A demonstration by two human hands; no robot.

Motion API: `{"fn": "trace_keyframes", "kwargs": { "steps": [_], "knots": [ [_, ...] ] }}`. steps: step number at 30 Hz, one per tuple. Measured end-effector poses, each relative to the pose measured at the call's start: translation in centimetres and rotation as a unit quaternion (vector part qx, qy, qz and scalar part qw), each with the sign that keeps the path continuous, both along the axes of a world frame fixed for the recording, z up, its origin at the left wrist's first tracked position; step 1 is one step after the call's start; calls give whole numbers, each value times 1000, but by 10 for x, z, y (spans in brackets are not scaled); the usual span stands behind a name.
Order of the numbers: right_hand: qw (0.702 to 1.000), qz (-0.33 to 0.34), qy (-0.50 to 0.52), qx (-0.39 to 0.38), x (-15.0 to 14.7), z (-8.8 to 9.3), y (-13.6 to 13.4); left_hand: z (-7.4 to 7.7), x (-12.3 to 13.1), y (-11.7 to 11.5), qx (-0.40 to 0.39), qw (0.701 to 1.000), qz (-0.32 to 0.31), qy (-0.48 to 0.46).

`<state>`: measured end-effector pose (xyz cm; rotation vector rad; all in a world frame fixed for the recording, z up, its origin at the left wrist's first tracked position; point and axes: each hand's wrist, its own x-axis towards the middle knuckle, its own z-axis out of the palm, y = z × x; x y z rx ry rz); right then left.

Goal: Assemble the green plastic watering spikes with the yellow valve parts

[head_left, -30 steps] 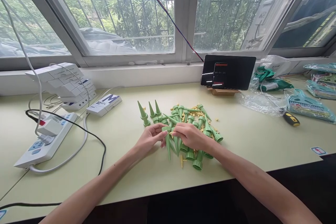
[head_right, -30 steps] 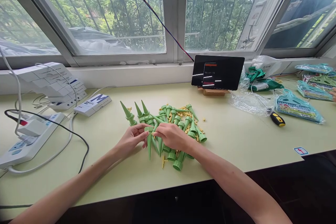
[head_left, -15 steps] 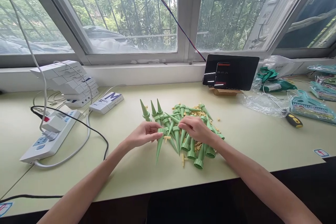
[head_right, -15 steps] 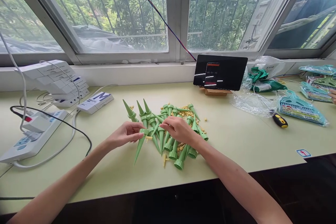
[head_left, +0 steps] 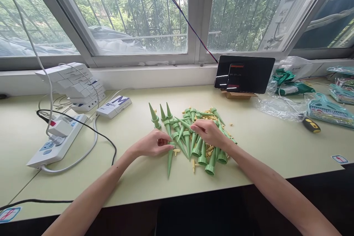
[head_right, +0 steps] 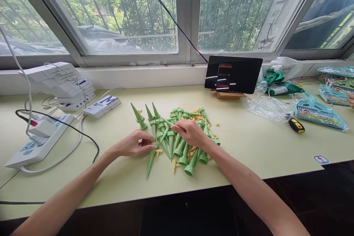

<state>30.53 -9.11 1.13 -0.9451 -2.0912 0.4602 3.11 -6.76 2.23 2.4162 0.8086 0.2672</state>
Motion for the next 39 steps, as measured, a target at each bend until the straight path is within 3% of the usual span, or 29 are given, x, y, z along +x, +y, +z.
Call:
{"fn": "trace_keyframes", "kwargs": {
  "steps": [7, 13, 16, 22, 32, 39],
  "knots": [
    [1000, 0, 6, 1, 1, -1, 1, -1, 0, 2, 23, 999, 14, -38],
    [1000, -2, 15, -1, 1, 0, 1, -6, -2, 8, 61, 983, 129, -113],
    [1000, 1, 16, -8, 1, 1, 1, -8, -1, 8, 56, 982, 148, -99],
    [1000, -15, -4, -7, 1, 2, -1, -12, -1, 11, 16, 990, 137, -41],
    [999, -8, -33, -11, -2, 0, -2, -14, -2, 11, 26, 991, 132, -23],
    [990, -118, -73, -14, 21, 10, 6, -10, 0, 9, 34, 991, 133, -4]
  ]
}}
